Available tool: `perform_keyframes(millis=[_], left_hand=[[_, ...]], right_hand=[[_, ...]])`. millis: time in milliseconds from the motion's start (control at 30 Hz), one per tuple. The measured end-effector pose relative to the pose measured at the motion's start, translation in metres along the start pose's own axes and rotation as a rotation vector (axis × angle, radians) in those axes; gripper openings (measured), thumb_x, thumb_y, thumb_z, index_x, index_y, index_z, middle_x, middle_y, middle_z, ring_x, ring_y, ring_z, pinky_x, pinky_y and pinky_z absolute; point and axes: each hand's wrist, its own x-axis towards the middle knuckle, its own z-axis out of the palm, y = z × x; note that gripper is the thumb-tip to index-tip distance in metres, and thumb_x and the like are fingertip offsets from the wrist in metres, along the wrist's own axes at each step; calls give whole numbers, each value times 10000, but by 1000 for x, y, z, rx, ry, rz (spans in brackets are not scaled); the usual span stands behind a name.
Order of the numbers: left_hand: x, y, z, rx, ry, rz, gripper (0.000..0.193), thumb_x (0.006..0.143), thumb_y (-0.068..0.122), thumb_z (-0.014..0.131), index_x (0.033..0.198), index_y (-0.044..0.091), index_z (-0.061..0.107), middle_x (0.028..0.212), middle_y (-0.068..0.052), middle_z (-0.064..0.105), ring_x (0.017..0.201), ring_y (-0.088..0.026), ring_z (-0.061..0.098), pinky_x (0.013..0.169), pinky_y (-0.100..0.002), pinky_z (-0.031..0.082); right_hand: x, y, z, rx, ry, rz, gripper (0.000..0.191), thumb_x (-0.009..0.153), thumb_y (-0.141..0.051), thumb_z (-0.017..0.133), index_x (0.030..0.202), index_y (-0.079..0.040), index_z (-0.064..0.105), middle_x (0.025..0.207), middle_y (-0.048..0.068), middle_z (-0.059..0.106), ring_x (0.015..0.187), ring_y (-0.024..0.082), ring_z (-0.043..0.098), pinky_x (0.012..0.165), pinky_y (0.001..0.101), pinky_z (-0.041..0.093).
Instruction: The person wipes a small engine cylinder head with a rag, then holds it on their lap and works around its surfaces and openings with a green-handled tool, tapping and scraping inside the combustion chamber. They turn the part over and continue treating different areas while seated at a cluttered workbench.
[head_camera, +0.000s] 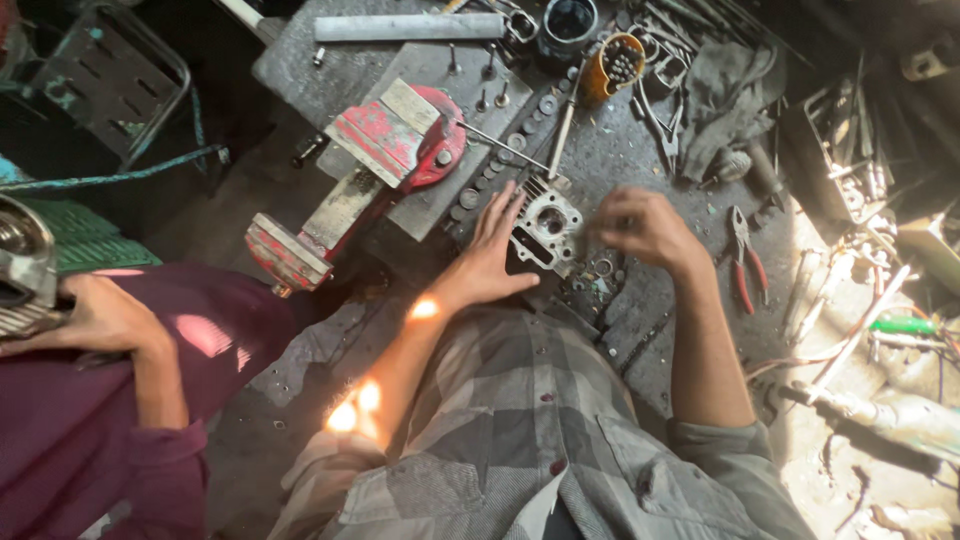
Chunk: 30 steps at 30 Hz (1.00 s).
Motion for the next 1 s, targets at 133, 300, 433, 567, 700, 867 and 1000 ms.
perform_keyframes(millis=[133, 300, 433, 567, 700, 867, 1000], left_hand=[[-3, 4, 28, -76, 172, -29, 1325, 680, 315, 971, 1626, 49, 82, 1682, -250, 80, 1562, -468, 140, 1271, -517, 225], [8, -1, 32, -20, 150, -61, 1386, 666, 296, 982, 1625, 29, 17, 1638, -262, 109, 1538, -478, 185, 1267, -496, 258], [11, 2, 32, -15, 124, -85, 1395, 673, 287, 975, 1620, 34, -18, 1622, -266, 100, 1522, -480, 205, 1243, -484, 285], [12, 6, 33, 15, 124, -131, 1416, 650, 284, 988, 1621, 56, -17, 1614, -266, 111, 1509, -481, 222, 1230, -493, 286], [13, 10, 34, 21, 144, -165, 1431, 611, 261, 1005, 1623, 89, 9, 1613, -271, 120, 1504, -483, 229, 1224, -497, 290], [13, 12, 38, 28, 172, -196, 1438, 592, 227, 1010, 1623, 102, 15, 1612, -271, 140, 1497, -482, 241, 1225, -492, 286], [13, 15, 39, 48, 179, -228, 1451, 580, 214, 1009, 1623, 101, 7, 1610, -269, 141, 1492, -486, 246, 1216, -490, 296]], right_hand=[[-15, 8, 6, 90, -17, -16, 161, 808, -170, 816, 968, -159, 821, 992, 38, 733, 965, 201, 703, 889, 374, 587], [-22, 8, 12, 95, 69, 24, 178, 820, -101, 796, 992, -147, 805, 1064, 66, 721, 991, 203, 692, 872, 360, 598], [-22, 10, 11, 158, 69, 140, 186, 831, -126, 800, 1011, -172, 811, 1051, 42, 720, 933, 175, 696, 822, 342, 608], [-24, 10, 14, 202, 64, 18, 149, 834, -179, 835, 982, -189, 818, 1006, 25, 729, 944, 158, 700, 830, 341, 612], [-30, 11, 19, 159, 133, 53, 86, 865, -182, 841, 947, -175, 817, 1005, 15, 723, 927, 146, 696, 817, 330, 601], [-37, 15, 17, 212, 83, 183, 169, 812, -155, 831, 981, -163, 815, 988, 21, 714, 860, 139, 686, 745, 313, 615], [-45, 16, 20, 122, 242, 209, 129, 879, -119, 805, 1001, -160, 809, 1033, 19, 722, 819, 143, 686, 728, 285, 616]])
